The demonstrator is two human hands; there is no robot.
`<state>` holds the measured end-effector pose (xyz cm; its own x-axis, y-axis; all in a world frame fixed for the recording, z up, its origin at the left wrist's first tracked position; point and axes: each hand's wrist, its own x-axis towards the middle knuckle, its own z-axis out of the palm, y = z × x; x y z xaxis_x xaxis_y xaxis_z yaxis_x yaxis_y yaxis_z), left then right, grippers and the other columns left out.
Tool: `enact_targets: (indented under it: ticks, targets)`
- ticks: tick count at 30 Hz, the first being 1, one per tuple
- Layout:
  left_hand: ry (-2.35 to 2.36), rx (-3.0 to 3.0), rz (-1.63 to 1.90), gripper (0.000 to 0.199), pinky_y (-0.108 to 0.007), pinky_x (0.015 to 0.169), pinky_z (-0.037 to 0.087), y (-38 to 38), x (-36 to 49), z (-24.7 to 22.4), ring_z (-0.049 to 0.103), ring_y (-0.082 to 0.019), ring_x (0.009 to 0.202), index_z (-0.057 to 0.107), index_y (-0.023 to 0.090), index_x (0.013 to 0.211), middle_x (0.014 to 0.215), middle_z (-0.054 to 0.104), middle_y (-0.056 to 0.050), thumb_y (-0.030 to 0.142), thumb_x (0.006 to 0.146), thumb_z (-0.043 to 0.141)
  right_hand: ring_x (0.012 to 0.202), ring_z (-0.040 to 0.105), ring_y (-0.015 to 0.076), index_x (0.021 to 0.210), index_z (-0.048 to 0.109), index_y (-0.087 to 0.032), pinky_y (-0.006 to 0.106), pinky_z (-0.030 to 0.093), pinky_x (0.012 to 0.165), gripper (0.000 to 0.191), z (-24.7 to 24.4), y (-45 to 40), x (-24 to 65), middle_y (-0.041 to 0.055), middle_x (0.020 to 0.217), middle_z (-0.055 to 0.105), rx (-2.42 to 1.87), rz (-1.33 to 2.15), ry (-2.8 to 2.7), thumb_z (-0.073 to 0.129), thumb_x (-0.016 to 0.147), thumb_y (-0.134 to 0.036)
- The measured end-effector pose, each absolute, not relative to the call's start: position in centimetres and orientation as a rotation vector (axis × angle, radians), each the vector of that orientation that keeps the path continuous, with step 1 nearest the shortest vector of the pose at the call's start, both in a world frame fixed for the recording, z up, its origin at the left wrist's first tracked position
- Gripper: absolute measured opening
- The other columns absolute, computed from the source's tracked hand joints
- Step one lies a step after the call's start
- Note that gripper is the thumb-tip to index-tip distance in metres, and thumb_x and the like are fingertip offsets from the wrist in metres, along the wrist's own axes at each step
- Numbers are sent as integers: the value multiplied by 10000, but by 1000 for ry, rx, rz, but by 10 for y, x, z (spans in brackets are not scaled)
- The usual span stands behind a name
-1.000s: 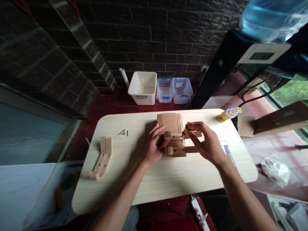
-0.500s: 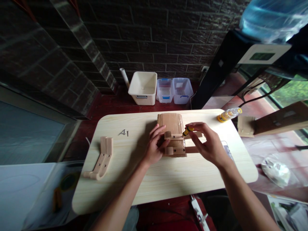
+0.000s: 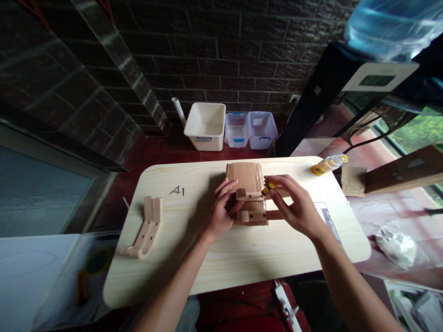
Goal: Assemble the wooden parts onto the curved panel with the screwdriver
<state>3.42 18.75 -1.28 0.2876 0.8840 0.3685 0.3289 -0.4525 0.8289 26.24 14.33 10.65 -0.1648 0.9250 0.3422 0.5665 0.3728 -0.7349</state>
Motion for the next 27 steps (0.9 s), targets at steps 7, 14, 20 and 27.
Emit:
enact_targets:
  ticks: [7,14,20,27]
  targets:
    - [1073,1937,1150,190,-557,1256,335,188,34,-13,358,-294,1517,705,270,1120,1492,571,-46,354,959,651,1188,671,255,1359,590,-271,416,582,998,337,108,143,261,103,1308,682,-1264,696,-1812,503,1048,-369]
    - [1062,1920,1145,203,-558,1260,328,188,33,-13,349,-291,1520,697,264,1135,1493,570,-49,354,958,654,1112,711,245,1297,624,-246,386,613,951,319,105,144,261,103,1250,710,-1291,701,-1738,550,1028,-400]
    - [1070,1926,1147,188,-568,1254,326,188,33,-13,348,-290,1519,700,251,1115,1494,568,-56,347,960,652,1114,710,252,1304,634,-250,387,623,929,328,107,142,261,106,1260,709,-1300,691,-1766,553,1022,-399]
    - [1071,1920,1142,189,-571,1256,325,188,34,-13,345,-289,1520,700,252,1112,1495,568,-60,353,960,651,1079,725,237,1262,636,-250,370,629,917,285,103,143,263,90,1241,717,-1317,688,-1752,593,1007,-369]
